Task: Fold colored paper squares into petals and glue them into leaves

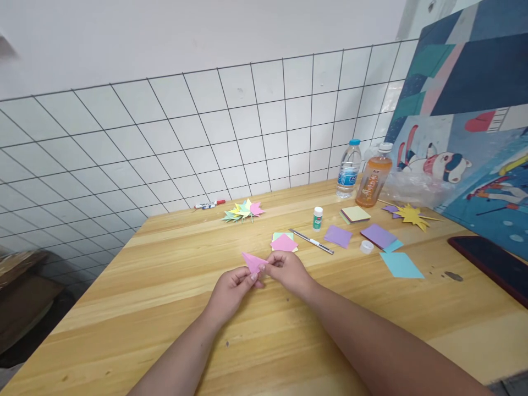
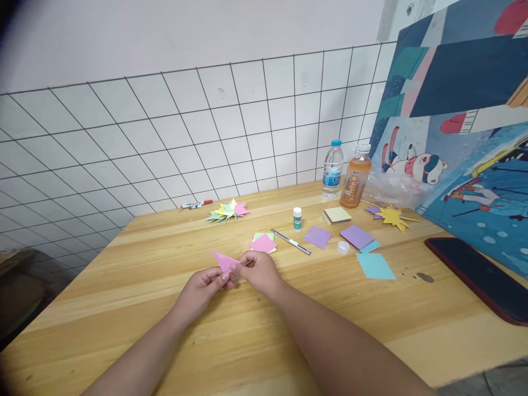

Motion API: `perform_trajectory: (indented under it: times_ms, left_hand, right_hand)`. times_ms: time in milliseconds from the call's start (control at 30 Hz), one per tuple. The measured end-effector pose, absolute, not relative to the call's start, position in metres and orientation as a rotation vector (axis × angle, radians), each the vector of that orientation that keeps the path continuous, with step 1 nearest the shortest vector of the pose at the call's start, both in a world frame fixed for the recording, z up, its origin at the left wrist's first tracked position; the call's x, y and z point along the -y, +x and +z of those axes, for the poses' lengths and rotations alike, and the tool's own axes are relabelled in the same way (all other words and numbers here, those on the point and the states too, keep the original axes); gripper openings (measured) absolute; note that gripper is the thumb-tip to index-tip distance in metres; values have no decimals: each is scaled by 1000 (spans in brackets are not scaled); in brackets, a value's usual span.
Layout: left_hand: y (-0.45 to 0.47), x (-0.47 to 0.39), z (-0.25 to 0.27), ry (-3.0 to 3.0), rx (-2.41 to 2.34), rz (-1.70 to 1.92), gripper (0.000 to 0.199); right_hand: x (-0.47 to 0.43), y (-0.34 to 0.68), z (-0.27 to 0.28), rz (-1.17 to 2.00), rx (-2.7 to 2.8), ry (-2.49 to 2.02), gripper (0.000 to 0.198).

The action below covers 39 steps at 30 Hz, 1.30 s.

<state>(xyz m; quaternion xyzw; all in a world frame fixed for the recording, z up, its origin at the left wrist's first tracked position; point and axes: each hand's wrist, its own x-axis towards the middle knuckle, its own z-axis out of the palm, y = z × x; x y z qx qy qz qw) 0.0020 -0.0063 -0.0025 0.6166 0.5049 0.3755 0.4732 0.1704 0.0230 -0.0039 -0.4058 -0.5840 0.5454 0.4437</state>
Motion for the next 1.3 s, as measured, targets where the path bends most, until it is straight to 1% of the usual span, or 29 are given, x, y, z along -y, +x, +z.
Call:
perform_trajectory:
  times_ms: [200,300,400,533,867,1000,1200,1300]
  left_hand:
    - [4,6,1,1475,-1252,920,29]
    - [3,6,1,1436,-1247,939,31]
    - [3,5,-1,1444,-1246,946,31]
    - [3,6,-1,1457,-1232,945,30]
    - [1,6,2,1429,-1238,914,29]
    - [3,7,4,1469,-1220,902,29]
    - [3,6,6,1405,-1227,1014,30]
    - [2,5,4,1361,-1253,1041,31]
  right_hand:
    - [-22,171,-1,1379,1437,-974,19]
    - [-22,171,0,1433,1406,-901,23]
    - [-22,171,0,1426,1407,-956,17]
    - [-22,172,1,1392,1414,-1009,15]
    - [-25,174,1,1427,1411,-1039,27]
    - [-25,173,0,1396,1422,-980,24]
    - [-24,172,-3,1394,1482,-973,20]
    - [-23,170,-9,1346,1570,-963,12]
